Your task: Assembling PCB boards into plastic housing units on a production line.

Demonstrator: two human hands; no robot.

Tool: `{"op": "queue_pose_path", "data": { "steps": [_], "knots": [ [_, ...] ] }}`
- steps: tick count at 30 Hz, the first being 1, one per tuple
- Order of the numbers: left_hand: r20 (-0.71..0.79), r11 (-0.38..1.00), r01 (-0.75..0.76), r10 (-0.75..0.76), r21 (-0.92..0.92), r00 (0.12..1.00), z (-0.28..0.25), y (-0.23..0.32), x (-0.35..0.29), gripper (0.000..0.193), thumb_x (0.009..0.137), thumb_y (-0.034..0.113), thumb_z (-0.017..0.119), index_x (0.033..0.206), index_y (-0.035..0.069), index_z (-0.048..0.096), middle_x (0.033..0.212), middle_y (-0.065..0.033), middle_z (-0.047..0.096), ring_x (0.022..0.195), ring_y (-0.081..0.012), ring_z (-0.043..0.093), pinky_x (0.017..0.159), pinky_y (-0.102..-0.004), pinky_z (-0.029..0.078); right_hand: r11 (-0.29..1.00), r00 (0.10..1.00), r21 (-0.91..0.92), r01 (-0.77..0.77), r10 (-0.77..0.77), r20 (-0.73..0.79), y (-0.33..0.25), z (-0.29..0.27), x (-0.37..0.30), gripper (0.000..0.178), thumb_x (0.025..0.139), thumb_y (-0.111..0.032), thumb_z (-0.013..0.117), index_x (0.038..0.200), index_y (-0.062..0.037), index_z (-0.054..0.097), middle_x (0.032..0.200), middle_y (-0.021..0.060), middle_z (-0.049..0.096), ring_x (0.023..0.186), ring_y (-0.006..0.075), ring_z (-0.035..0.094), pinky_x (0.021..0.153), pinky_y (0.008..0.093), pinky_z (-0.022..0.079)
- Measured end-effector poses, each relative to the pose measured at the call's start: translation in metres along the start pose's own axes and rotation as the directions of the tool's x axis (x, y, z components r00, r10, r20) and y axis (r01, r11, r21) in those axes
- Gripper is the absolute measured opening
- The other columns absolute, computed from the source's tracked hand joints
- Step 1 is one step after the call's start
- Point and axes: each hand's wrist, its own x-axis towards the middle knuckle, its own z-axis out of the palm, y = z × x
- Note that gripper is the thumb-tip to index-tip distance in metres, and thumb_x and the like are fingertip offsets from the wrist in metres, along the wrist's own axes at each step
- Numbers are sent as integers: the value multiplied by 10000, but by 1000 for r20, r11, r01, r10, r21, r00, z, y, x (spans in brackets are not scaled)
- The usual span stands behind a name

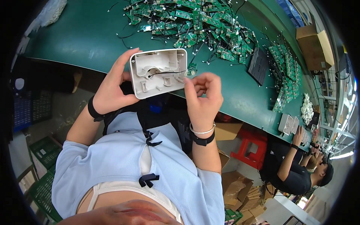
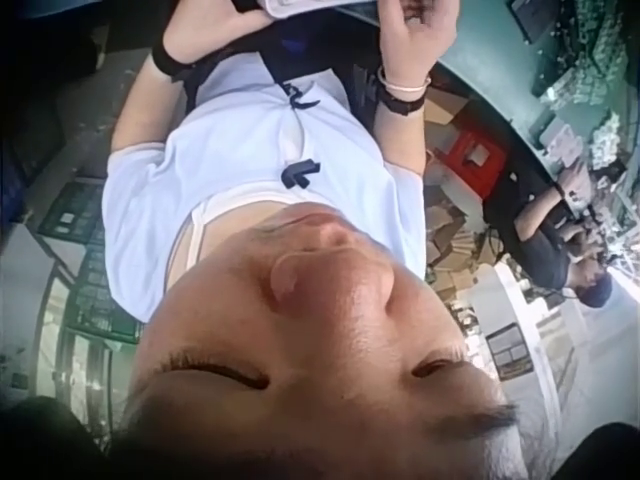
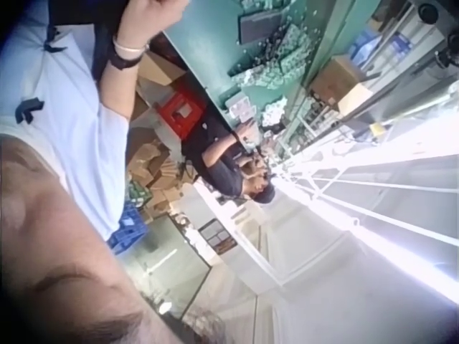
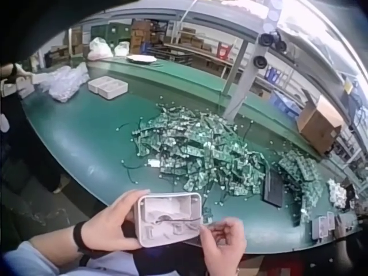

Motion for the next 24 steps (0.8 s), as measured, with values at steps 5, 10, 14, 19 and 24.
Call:
{"op": "queue_pose_path", "data": {
  "steps": [5, 10, 14, 19, 24],
  "knots": [
    [-3, 1000, 8, -8, 3, 1000, -2, 0, 1, 1025, 706, -36, 813, 1589, 106, 312, 1522, -170, 385, 1334, -307, 524, 1023, -395, 545, 938, 954, -180, 295, -299, 5, 9, -7, 19, 230, 797, 28, 796, 1009, -29, 728, 923, 63, 698, 809, 187, 638, 758, 300, 494],
    [-6, 970, -96, 100, 222, 995, -3, 2, 4, 995, 719, -1, 821, 1574, 74, 316, 1506, -184, 404, 1328, -315, 530, 1034, -403, 524, 707, 758, -275, 652, -594, 269, -7, -22, 20, 245, 745, 7, 811, 966, -47, 721, 996, 74, 727, 865, 246, 660, 767, 351, 479],
    [-11, 944, -161, 171, 289, 985, 1, -2, 1, 988, 727, 25, 821, 1569, 57, 305, 1506, -194, 399, 1323, -327, 535, 1034, -408, 511, 714, 711, -218, 665, -517, 477, -33, -12, 13, 223, 731, -21, 816, 930, -63, 724, 1012, 64, 739, 892, 258, 669, 769, 369, 467],
    [-33, 977, -145, 152, 159, 988, 5, -6, -2, 1013, 728, 27, 815, 1584, 69, 276, 1520, -198, 378, 1330, -336, 525, 1004, -396, 522, 785, 714, -100, 612, -493, 498, -23, -5, 4, 238, 718, -63, 838, 924, -79, 721, 1003, 40, 737, 890, 255, 669, 787, 367, 455],
    [7, 993, -44, 43, 106, 999, 5, -1, -3, 1028, 730, 19, 819, 1594, 78, 266, 1528, -193, 362, 1269, -312, 576, 980, -380, 543, 803, 725, -51, 593, -506, 468, -13, -7, -3, 234, 720, -100, 849, 917, -90, 723, 1019, 39, 733, 910, 252, 666, 815, 374, 456]
  ]
}}
